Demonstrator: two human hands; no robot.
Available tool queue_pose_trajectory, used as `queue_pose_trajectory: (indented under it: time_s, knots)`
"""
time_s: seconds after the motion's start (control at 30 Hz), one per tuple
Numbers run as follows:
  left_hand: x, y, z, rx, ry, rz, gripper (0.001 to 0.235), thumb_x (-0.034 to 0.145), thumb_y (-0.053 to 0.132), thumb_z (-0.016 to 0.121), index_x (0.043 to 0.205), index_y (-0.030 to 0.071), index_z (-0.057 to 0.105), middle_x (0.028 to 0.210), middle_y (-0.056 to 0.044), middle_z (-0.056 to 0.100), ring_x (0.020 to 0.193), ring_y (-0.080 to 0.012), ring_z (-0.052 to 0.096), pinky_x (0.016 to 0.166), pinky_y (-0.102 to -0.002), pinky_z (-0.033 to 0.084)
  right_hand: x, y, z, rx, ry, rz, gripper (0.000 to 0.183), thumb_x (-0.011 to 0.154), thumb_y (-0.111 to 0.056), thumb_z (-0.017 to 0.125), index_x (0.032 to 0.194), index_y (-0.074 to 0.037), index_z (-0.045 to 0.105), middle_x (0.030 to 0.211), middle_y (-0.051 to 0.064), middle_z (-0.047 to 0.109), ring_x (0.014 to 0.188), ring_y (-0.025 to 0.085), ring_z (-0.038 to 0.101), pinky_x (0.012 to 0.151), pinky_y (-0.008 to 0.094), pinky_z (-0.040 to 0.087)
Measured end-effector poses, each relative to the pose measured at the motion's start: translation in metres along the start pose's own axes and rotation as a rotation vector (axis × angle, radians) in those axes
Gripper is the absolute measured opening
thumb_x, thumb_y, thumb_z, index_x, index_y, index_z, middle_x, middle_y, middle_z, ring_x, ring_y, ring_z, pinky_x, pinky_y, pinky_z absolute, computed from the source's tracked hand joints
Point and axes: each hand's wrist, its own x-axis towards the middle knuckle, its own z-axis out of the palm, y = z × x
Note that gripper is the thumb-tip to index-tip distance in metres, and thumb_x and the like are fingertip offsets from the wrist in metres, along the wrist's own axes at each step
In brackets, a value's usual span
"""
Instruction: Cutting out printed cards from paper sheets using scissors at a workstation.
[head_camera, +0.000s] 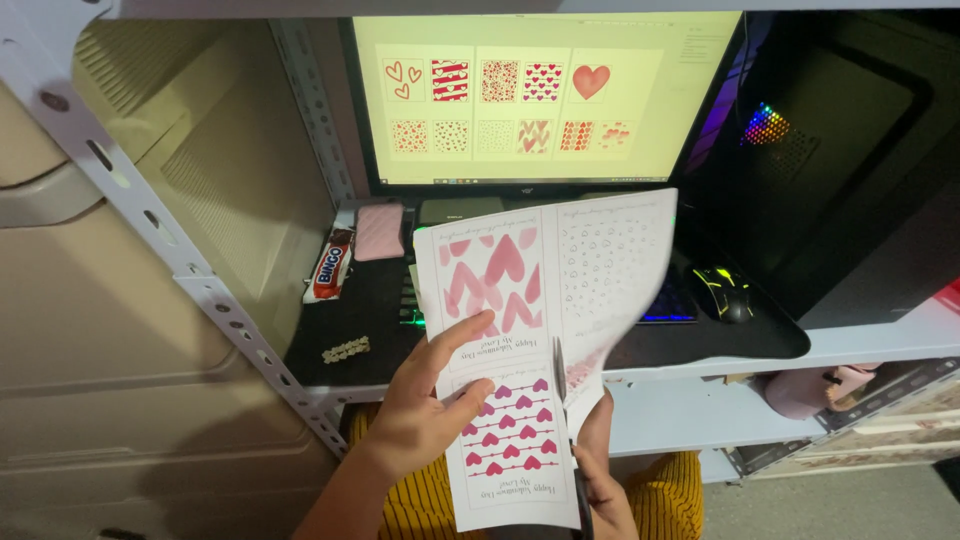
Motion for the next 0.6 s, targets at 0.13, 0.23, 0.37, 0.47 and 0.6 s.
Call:
queue_pose_trajectory:
  time_s: [0.13,0.23,0.37,0.47,0.6]
  knots:
    - [-0.001,-0.003,0.0,-0.119,-0.051,-0.018,0.057,0.094,0.007,0.066,0.146,0.02,0.047,0.145,-0.011,0.057,0.109,-0.0197,0.069,0.066,-0.031,0.073,0.002,0.002,-0.005,0.044,0.011,-0.006,0.058,0.082,-0.014,0.075,0.136,0.003,0.064,0.15,0.017,0.061,0.124,0.033,0.07,0.093,0.045,0.065]
    - [-0.002,-0.001,0.0,0.019,-0.012,0.009,0.061,0.092,0.007,0.069,0.148,0.016,0.048,0.151,-0.009,0.057,0.133,-0.022,0.059,0.099,-0.032,0.057,0.01,0.015,-0.026,0.01,-0.04,-0.011,0.066,0.082,-0.021,0.076,0.141,0.0,0.059,0.148,0.017,0.063,0.127,0.032,0.068,0.099,0.043,0.059]
    - [-0.01,0.003,-0.003,0.012,-0.081,-0.228,0.061,0.092,0.013,0.066,0.15,0.022,0.05,0.156,-0.002,0.053,0.144,-0.0184,0.049,0.113,-0.035,0.041,0.025,0.019,-0.027,-0.165,-0.17,-0.239,0.069,0.09,-0.032,0.069,0.15,-0.007,0.048,0.159,0.015,0.025,0.146,0.03,0.028,0.117,0.048,0.026]
    - [-0.018,0.002,-0.007,0.003,-0.025,-0.238,0.061,0.091,0.011,0.068,0.148,0.024,0.052,0.15,-0.002,0.057,0.13,-0.0166,0.058,0.099,-0.031,0.053,0.029,0.009,-0.005,-0.3,-0.141,-0.409,0.066,0.094,-0.044,0.06,0.148,-0.006,0.049,0.173,0.01,-0.013,0.159,0.029,0.006,0.124,0.054,0.016]
    - [-0.028,0.006,-0.018,-0.007,0.076,-0.216,0.061,0.089,0.008,0.07,0.146,0.022,0.055,0.145,-0.002,0.063,0.131,-0.0151,0.059,0.104,-0.03,0.05,0.016,-0.042,0.08,-0.097,0.382,0.064,0.092,0.083,0.008,0.06,0.164,-0.017,0.025,0.14,0.012,0.065,0.102,0.023,0.074,0.089,0.033,0.059]
